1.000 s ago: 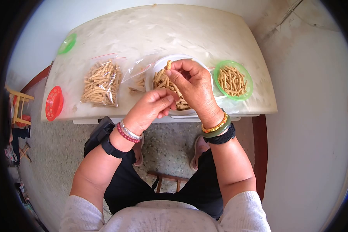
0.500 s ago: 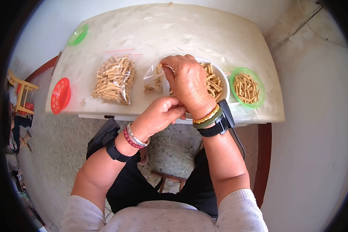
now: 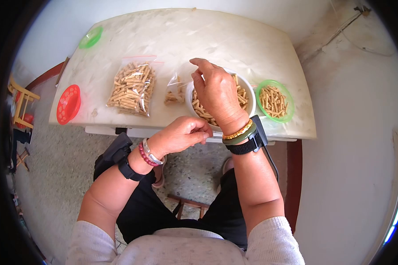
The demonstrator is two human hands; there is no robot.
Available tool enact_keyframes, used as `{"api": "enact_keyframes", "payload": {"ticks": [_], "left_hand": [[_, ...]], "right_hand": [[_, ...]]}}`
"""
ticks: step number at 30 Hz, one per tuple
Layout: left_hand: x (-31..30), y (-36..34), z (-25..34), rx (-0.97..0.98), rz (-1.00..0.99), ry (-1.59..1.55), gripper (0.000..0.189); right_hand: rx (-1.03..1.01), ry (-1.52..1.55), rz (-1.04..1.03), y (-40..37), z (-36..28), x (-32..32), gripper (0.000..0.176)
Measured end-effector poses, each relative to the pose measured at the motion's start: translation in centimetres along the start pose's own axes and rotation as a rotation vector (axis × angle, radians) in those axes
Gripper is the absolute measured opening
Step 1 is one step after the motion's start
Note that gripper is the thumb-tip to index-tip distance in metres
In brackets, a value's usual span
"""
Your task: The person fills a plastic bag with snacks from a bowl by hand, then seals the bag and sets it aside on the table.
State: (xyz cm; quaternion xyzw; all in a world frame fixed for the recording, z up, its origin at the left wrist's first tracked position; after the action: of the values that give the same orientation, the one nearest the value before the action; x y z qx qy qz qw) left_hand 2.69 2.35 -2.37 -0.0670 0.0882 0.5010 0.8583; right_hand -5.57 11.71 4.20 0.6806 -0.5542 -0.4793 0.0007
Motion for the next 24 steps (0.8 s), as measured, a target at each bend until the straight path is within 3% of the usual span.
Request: {"api": "enact_keyframes", "payload": {"ticks": [5,11,17,19,24], "left_hand": [[-0.2,-1.3,-0.6,0.056,-0.164,0.188,0.019],[-0.5,-3.6,-2.2,-0.068,-0.251,0.084,0.023],[-1.7,-5.3,-1.2,0.018,-0.111,0.011,0.021],[-2.1,-5.7,-0.5,-0.024,-0.002,0.129,0.020],[1.2,-7.9,1.0,0.059,0.176,0.115,0.016]], "right_hand": [[0.064,0.008,0.078,-1.6,0.0,-3.4,0.025],[0.079,-0.048,0.094,-3.9,-1.7,-6.2,0.023],[0.107,-0.047,0.081,-6.7,-6.2,-10.5,0.020],[0.109,-0.051,0.058,-7.8,-7.2,-11.6,0.019],[0.096,-0.090,0.070,-9.9,-7.5,-13.7,0.018]]}}
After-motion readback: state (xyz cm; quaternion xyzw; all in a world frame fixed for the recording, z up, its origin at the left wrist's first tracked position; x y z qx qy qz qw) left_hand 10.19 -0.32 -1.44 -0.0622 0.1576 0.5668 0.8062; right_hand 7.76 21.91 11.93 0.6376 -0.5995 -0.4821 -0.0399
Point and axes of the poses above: each hand's wrist, its own y-axis towards the middle knuckle, its own x-axis out of the palm, z = x × y, the point moved 3 cm from there along y, towards the middle knuckle, and after that the axes turned 4 degrees about x, right-handed, at the moved point
